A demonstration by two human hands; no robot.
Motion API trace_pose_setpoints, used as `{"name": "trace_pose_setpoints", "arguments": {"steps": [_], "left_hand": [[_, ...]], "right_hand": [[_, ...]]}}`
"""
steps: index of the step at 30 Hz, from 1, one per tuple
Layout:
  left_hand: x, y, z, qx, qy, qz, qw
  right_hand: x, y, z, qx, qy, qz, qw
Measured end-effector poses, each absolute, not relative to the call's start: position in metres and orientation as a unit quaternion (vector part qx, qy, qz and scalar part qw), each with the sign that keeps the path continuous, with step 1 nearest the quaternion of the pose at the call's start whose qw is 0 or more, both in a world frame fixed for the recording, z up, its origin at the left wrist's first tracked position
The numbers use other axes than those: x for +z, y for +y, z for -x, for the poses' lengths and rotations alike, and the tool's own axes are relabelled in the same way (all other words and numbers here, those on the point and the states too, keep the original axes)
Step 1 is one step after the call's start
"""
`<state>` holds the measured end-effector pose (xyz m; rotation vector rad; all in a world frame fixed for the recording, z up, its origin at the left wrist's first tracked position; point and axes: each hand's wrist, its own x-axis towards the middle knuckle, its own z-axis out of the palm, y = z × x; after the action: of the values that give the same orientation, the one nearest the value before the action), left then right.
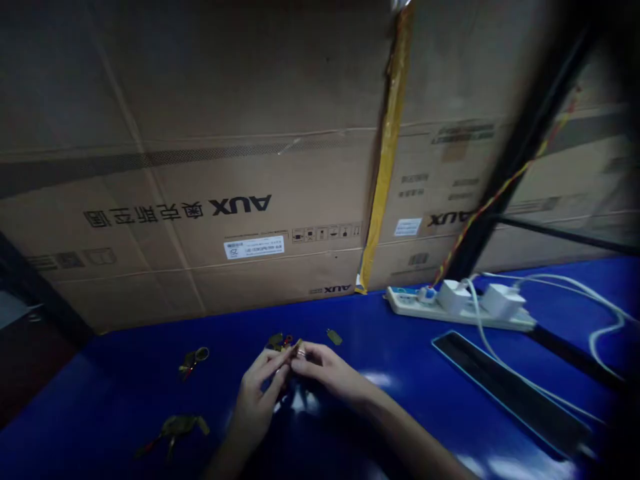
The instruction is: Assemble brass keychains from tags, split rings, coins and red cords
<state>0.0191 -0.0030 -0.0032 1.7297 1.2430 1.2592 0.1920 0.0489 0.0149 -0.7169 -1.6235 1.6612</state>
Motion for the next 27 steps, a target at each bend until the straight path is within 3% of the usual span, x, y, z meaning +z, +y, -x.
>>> {"name": "trace_pose_setpoints", "arguments": {"steps": [3, 6, 8, 11, 12, 18, 22, 27], "left_hand": [[-0.008, -0.002, -0.018, 0.492, 0.473, -0.683, 0.261], [-0.013, 0.001, -0.017, 0.479, 0.488, -0.676, 0.275], [-0.015, 0.003, -0.015, 0.482, 0.497, -0.663, 0.283], [-0.014, 0.007, -0.009, 0.475, 0.521, -0.665, 0.246], [-0.015, 0.008, -0.005, 0.461, 0.534, -0.674, 0.219], [-0.027, 0.014, 0.016, 0.334, 0.586, -0.735, 0.068], [-0.033, 0.016, 0.020, 0.284, 0.578, -0.764, 0.045], [-0.032, 0.018, 0.017, 0.319, 0.567, -0.754, 0.088]], "right_hand": [[0.004, 0.036, -0.174, 0.687, -0.597, 0.223, 0.348], [-0.005, 0.034, -0.167, 0.692, -0.581, 0.210, 0.374], [-0.006, 0.041, -0.172, 0.609, -0.642, 0.273, 0.378], [-0.002, 0.059, -0.194, 0.284, -0.779, 0.452, 0.328], [-0.001, 0.066, -0.203, 0.224, -0.785, 0.484, 0.314], [-0.007, 0.095, -0.234, 0.077, -0.779, 0.581, 0.224], [-0.011, 0.102, -0.244, 0.016, -0.768, 0.617, 0.173], [0.003, 0.104, -0.266, -0.050, -0.743, 0.648, 0.159]]}}
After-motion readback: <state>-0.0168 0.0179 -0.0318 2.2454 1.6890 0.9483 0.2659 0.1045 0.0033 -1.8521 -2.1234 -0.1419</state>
